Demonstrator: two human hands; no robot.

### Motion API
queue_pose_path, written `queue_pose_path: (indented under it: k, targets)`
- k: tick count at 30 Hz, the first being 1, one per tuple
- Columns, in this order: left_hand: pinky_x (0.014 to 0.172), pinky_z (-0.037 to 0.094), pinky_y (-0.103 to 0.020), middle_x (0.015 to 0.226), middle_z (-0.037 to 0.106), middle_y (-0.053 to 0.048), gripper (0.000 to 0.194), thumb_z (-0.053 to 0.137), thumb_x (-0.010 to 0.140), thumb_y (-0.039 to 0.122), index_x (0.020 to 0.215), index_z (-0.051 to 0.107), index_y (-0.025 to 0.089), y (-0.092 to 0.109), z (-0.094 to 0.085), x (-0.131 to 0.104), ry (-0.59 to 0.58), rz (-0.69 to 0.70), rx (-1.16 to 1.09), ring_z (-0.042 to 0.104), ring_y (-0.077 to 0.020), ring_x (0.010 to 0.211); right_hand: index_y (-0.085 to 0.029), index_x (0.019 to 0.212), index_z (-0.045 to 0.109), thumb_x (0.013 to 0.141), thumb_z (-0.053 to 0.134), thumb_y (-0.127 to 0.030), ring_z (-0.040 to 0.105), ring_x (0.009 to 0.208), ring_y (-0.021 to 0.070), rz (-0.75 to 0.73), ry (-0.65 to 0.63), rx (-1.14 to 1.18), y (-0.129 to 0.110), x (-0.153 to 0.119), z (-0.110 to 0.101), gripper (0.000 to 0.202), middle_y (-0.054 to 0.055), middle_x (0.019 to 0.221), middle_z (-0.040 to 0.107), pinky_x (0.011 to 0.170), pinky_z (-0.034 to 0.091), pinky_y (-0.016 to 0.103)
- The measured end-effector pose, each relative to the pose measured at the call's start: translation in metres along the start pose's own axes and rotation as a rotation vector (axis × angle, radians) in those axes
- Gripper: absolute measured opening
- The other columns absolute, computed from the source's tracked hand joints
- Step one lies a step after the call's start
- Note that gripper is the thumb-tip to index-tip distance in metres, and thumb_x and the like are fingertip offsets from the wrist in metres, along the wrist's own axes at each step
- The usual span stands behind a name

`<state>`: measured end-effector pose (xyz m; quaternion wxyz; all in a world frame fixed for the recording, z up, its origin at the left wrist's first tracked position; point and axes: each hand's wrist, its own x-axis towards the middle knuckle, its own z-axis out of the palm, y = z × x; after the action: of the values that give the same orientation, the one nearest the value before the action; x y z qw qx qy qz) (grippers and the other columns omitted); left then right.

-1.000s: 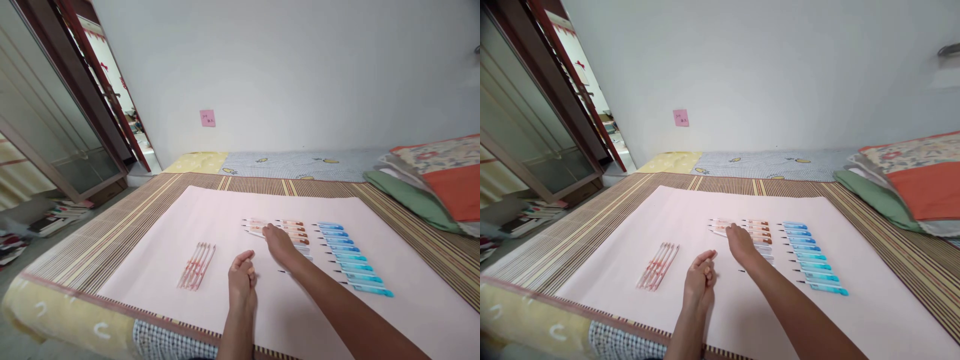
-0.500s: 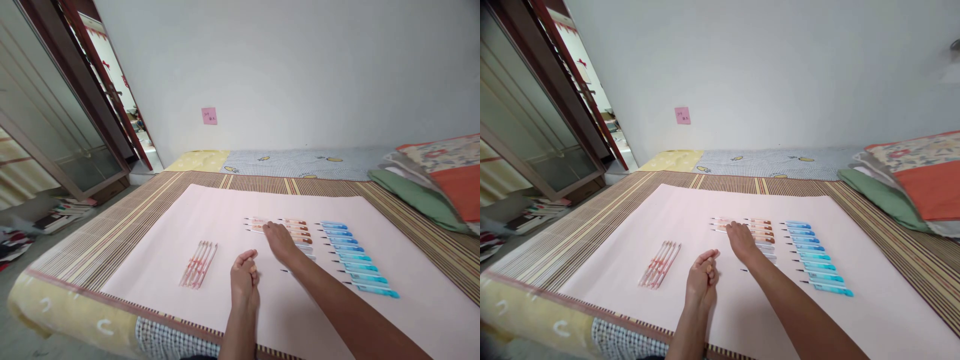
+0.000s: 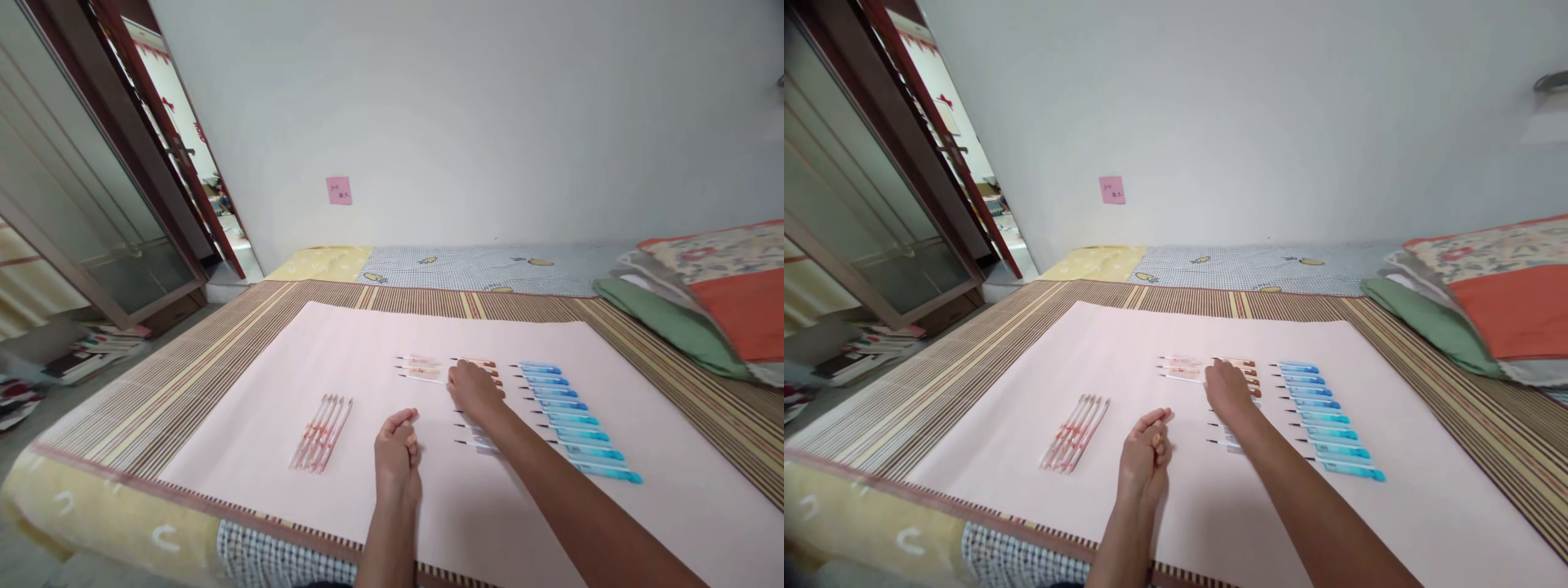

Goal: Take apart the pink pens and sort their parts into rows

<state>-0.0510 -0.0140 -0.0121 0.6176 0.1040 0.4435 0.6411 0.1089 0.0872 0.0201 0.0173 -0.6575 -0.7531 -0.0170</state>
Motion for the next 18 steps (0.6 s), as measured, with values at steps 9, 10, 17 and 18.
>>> queue_pose_path:
  k: [9,10,17,18]
  targets:
    - [0.04,0.015,-0.016,0.093,0.07,-0.008,0.03,0.072,0.059,0.012,0.089,0.067,0.011,0.0,-0.001,0.0,0.002,-0.005,0.016,0.032,0.002,0.041,-0.01,0.108,0.074,0.099,0.054,-0.023,0.067,0.107,0.0275,-0.02,0.011,-0.011,-0.019,-0.002,0.006,0.026,0.02,0.111,0.071,0.089,0.042,0.035]
    - [0.04,0.015,-0.016,0.093,0.07,-0.009,0.03,0.072,0.059,0.012,0.089,0.067,0.011,0.0,0.0,0.0,0.003,-0.004,0.014,0.032,0.0021,0.041,-0.01,0.108,0.074,0.1,0.053,-0.023,0.067,0.108,0.0278,-0.022,0.015,-0.011,-0.02,-0.002,0.006,0.026,0.02,0.112,0.071,0.09,0.042,0.036]
    - [0.04,0.015,-0.016,0.097,0.069,-0.01,0.03,0.069,0.059,0.011,0.089,0.068,0.01,0.002,0.001,-0.002,0.006,-0.021,-0.001,0.033,0.0025,0.043,-0.009,0.109,0.073,0.1,0.049,-0.019,0.067,0.109,0.0285,-0.022,0.014,-0.009,-0.025,0.001,0.008,0.027,0.02,0.115,0.07,0.09,0.041,0.037]
    - [0.04,0.015,-0.016,0.097,0.07,-0.01,0.029,0.069,0.059,0.011,0.089,0.068,0.009,0.002,0.001,-0.002,0.006,-0.02,-0.003,0.033,0.0026,0.043,-0.009,0.109,0.073,0.1,0.049,-0.018,0.067,0.109,0.0283,-0.021,0.013,-0.009,-0.025,0.002,0.008,0.027,0.02,0.115,0.07,0.09,0.041,0.037]
